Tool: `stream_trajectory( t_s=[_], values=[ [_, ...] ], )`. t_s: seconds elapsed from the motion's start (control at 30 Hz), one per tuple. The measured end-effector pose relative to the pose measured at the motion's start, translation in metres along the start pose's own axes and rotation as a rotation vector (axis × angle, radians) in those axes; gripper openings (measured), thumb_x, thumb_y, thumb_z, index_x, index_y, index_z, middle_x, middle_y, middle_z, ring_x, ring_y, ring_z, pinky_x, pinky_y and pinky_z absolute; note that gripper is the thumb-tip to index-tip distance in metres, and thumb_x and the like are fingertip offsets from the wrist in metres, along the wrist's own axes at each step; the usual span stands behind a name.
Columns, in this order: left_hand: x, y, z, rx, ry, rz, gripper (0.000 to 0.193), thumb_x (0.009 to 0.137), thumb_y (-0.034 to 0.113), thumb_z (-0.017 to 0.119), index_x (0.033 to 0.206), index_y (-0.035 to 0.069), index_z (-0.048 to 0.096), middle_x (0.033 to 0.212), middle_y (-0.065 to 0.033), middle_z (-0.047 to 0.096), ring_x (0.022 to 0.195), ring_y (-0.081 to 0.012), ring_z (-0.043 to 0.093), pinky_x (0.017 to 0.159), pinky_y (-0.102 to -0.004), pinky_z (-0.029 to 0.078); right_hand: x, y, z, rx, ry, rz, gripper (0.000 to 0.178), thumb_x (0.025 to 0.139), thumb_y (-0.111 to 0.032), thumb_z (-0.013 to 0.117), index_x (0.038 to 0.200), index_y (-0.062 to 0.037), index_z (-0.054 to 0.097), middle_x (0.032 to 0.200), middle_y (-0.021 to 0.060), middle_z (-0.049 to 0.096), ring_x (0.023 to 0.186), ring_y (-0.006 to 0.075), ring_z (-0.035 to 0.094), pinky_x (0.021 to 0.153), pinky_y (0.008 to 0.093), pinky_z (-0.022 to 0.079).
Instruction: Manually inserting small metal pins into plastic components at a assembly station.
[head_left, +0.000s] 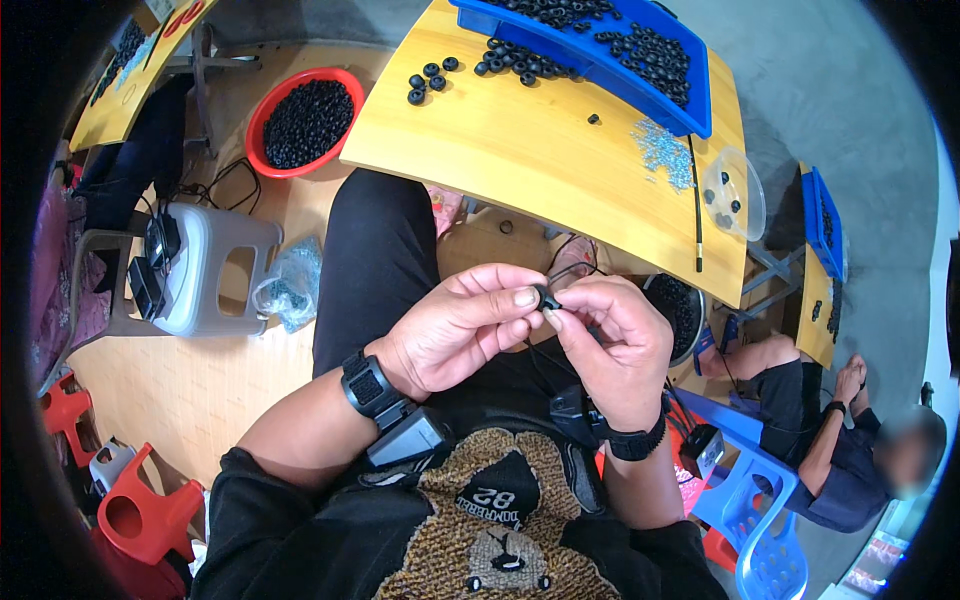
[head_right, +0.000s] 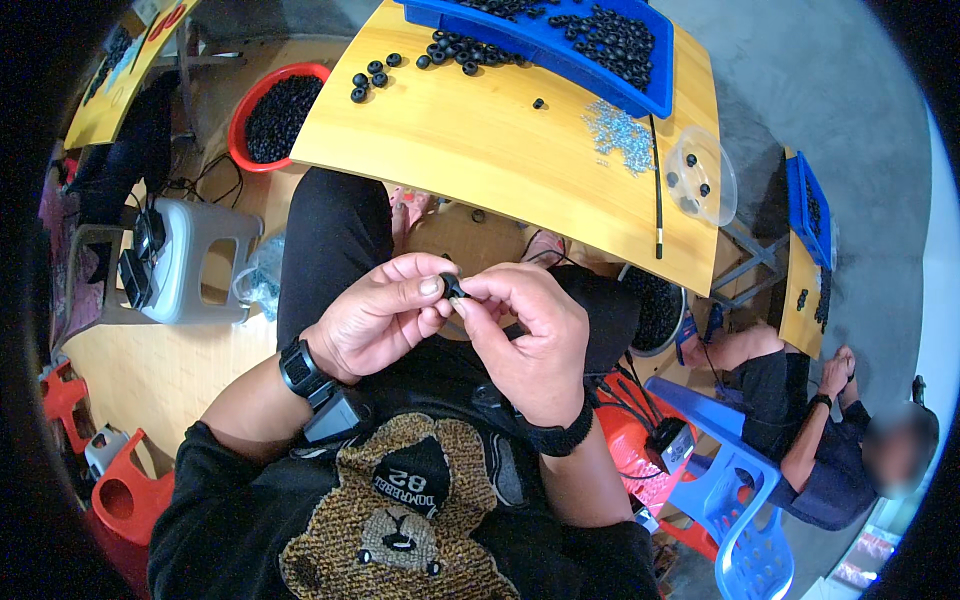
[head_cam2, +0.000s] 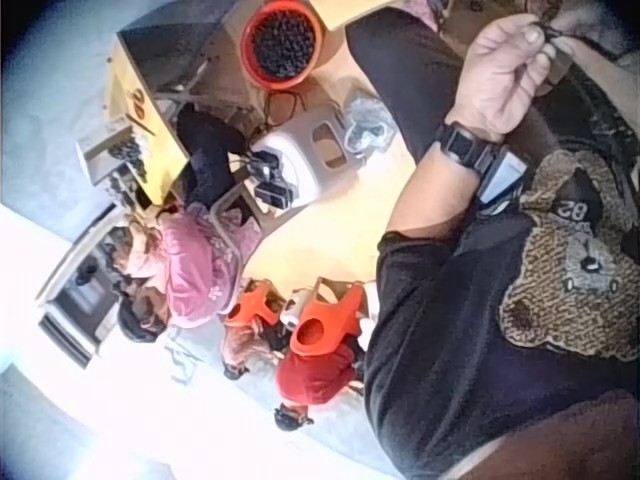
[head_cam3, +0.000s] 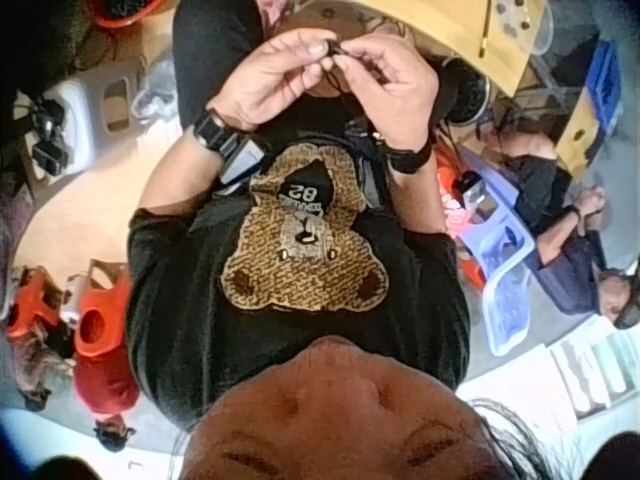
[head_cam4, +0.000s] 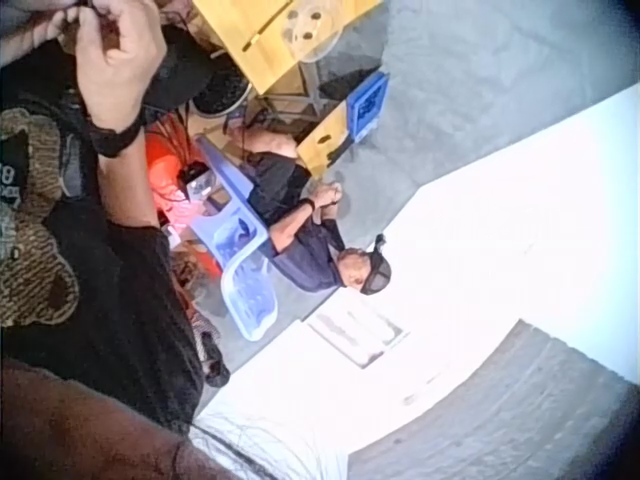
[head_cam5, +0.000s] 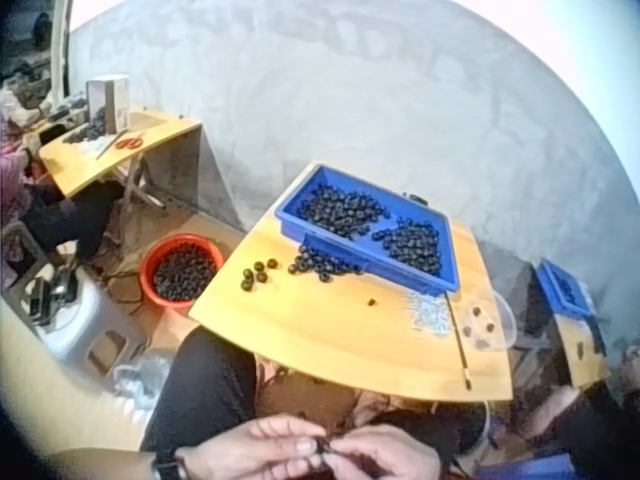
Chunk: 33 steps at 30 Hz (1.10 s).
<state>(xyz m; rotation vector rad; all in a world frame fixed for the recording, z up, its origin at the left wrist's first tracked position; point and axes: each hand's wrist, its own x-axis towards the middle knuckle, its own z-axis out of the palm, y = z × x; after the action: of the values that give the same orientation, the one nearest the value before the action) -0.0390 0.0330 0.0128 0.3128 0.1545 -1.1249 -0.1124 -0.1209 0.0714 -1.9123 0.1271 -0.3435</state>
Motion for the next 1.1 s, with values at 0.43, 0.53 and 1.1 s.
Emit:
stream_trajectory(
  t_s=[0.43,0.53,1.1],
  values=[
    [0.006,0.002,-0.007,-0.030,-0.073,0.002,0.022,0.088,0.002,0.060,0.111,0.001,0.063,0.096,-0.0119,0.067,0.082,-0.0152,0.065,0.075,-0.0237,0.055,0.003,0.003,-0.009,0.065,-0.118,0.037,0.021,0.080,0.014,0.062,0.098,0.0041,0.061,0.097,0.0102,0.061,0.087,0.0131,0.060,0.075,0.0230,0.049],
    [0.007,0.001,-0.007,-0.020,-0.072,0.012,0.023,0.088,0.002,0.060,0.111,0.001,0.063,0.096,-0.0120,0.067,0.082,-0.0152,0.065,0.075,-0.0237,0.055,0.004,0.004,-0.011,0.084,-0.137,0.036,0.020,0.080,0.013,0.062,0.098,0.0040,0.061,0.095,0.0103,0.061,0.086,0.0129,0.060,0.073,0.0226,0.049],
    [0.010,-0.003,-0.002,-0.044,-0.121,0.000,0.023,0.088,0.005,0.062,0.111,0.002,0.063,0.094,-0.0094,0.067,0.078,-0.0133,0.064,0.072,-0.0228,0.054,0.004,0.007,-0.014,0.330,-0.118,0.125,0.018,0.080,0.009,0.065,0.096,0.0026,0.063,0.093,0.0085,0.063,0.081,0.0115,0.062,0.071,0.0226,0.051]
  ],
)
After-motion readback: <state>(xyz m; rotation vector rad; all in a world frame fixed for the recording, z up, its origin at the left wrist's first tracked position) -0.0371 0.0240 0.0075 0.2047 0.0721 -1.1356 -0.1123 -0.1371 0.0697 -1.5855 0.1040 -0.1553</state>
